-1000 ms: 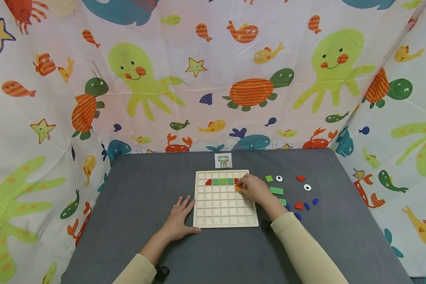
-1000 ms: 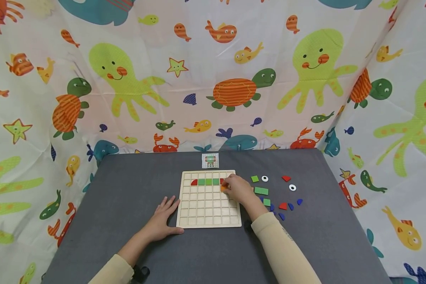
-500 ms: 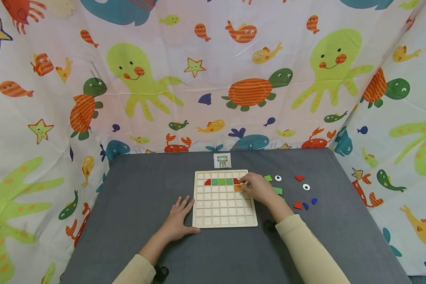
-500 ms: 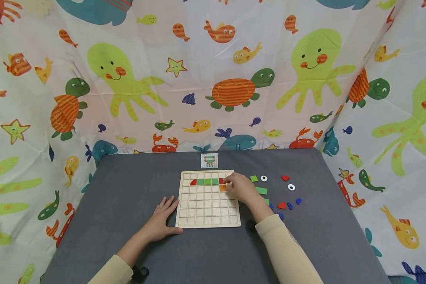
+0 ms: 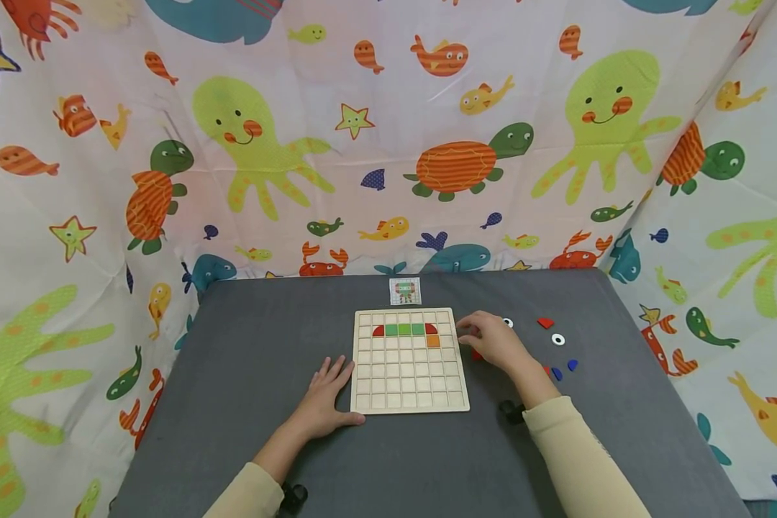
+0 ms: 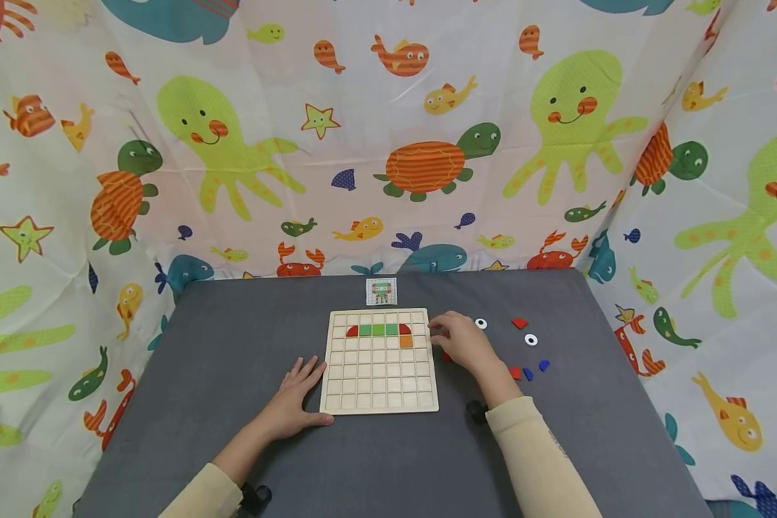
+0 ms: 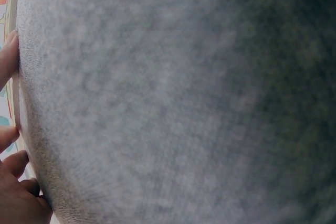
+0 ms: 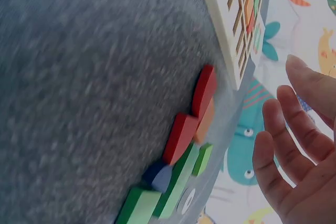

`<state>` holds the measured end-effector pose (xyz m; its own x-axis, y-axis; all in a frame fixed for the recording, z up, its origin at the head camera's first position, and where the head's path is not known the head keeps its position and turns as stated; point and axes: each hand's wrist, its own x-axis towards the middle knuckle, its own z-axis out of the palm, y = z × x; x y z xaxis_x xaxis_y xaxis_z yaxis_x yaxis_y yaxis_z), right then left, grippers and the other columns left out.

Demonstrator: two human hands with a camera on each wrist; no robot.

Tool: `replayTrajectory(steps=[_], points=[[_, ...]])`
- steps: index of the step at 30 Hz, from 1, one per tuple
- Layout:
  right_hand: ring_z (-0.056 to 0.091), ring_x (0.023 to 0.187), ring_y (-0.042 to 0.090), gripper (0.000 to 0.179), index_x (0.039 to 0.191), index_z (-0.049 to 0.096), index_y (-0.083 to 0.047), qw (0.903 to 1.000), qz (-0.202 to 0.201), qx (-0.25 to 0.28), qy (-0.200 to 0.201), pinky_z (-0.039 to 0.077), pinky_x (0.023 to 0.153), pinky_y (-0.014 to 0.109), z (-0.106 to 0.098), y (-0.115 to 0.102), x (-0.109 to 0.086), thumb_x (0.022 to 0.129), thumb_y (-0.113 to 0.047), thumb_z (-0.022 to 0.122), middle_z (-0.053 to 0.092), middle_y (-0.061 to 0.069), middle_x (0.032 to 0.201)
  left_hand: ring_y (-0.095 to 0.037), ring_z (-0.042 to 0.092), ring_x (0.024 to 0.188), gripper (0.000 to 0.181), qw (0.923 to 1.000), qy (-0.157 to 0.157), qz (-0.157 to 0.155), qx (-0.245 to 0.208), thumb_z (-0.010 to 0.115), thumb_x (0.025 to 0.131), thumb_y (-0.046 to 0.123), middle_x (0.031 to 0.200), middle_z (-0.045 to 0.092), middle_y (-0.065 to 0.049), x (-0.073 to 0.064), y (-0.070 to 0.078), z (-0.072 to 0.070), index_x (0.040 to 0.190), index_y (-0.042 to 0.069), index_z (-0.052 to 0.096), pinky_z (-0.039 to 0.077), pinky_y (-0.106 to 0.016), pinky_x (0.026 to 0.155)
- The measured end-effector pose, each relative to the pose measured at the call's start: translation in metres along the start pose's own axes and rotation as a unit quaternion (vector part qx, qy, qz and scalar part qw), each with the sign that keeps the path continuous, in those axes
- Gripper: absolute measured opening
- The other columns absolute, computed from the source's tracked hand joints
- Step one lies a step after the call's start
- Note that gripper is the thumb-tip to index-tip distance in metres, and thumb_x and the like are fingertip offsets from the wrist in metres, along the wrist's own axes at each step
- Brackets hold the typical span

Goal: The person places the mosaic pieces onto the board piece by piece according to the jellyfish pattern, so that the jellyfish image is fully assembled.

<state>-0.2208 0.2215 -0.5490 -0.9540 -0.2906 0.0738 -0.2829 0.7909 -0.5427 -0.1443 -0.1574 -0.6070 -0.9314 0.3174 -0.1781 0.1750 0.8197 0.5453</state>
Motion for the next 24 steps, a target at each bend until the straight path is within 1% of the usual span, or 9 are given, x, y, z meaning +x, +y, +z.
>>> replayTrajectory(steps=[6, 10, 15, 22, 24], points=[[0.064, 0.093, 0.024, 0.029, 0.119, 0.073, -0.009, 0.9996, 0.025, 0.010, 0.004, 0.056, 0.081, 0.045, -0.007, 0.011, -0.008, 0.090, -0.016, 0.077, 0.069, 0.009, 0.111, -0.036, 0.003, 0.157, 0.112, 1.0000, 0.002, 0.004, -0.002, 0.086, 0.072, 0.054, 0.169, 0.018, -0.008, -0.001, 0.002, -0.003, 0.161, 0.019, 0.029, 0.012, -0.061, 0.124], [0.066, 0.097, 0.027, 0.030, 0.119, 0.073, -0.008, 0.9994, 0.033, 0.009, 0.008, 0.057, 0.083, 0.048, -0.010, 0.019, -0.013, 0.090, -0.014, 0.077, 0.069, 0.010, 0.113, -0.037, 0.003, 0.157, 0.111, 1.0000, 0.001, 0.005, -0.001, 0.086, 0.073, 0.054, 0.169, 0.018, -0.009, -0.002, 0.003, -0.004, 0.161, 0.018, 0.029, 0.012, -0.061, 0.124], [0.066, 0.095, 0.027, 0.029, 0.118, 0.074, -0.007, 0.9993, 0.033, 0.001, 0.017, 0.057, 0.080, 0.046, -0.010, 0.029, -0.018, 0.090, -0.014, 0.077, 0.070, 0.011, 0.113, -0.036, 0.003, 0.157, 0.111, 1.0000, 0.000, 0.006, -0.001, 0.086, 0.073, 0.055, 0.169, 0.018, -0.008, -0.002, 0.003, -0.004, 0.161, 0.019, 0.029, 0.012, -0.061, 0.124], [0.064, 0.085, 0.021, 0.028, 0.116, 0.075, -0.007, 0.9988, 0.048, -0.007, 0.012, 0.055, 0.073, 0.041, -0.011, 0.040, -0.028, 0.088, -0.013, 0.079, 0.070, 0.007, 0.100, -0.036, 0.003, 0.157, 0.112, 1.0000, -0.003, 0.005, -0.003, 0.086, 0.073, 0.056, 0.169, 0.018, -0.008, -0.002, 0.003, -0.004, 0.161, 0.018, 0.028, 0.012, -0.061, 0.124], [0.063, 0.084, 0.020, 0.028, 0.115, 0.075, -0.009, 0.9987, 0.050, -0.005, 0.006, 0.054, 0.070, 0.039, -0.011, 0.042, -0.031, 0.088, -0.013, 0.079, 0.070, 0.007, 0.099, -0.036, 0.003, 0.157, 0.112, 1.0000, -0.003, 0.005, -0.005, 0.086, 0.073, 0.055, 0.169, 0.018, -0.009, -0.002, 0.003, -0.004, 0.161, 0.018, 0.028, 0.012, -0.061, 0.124]])
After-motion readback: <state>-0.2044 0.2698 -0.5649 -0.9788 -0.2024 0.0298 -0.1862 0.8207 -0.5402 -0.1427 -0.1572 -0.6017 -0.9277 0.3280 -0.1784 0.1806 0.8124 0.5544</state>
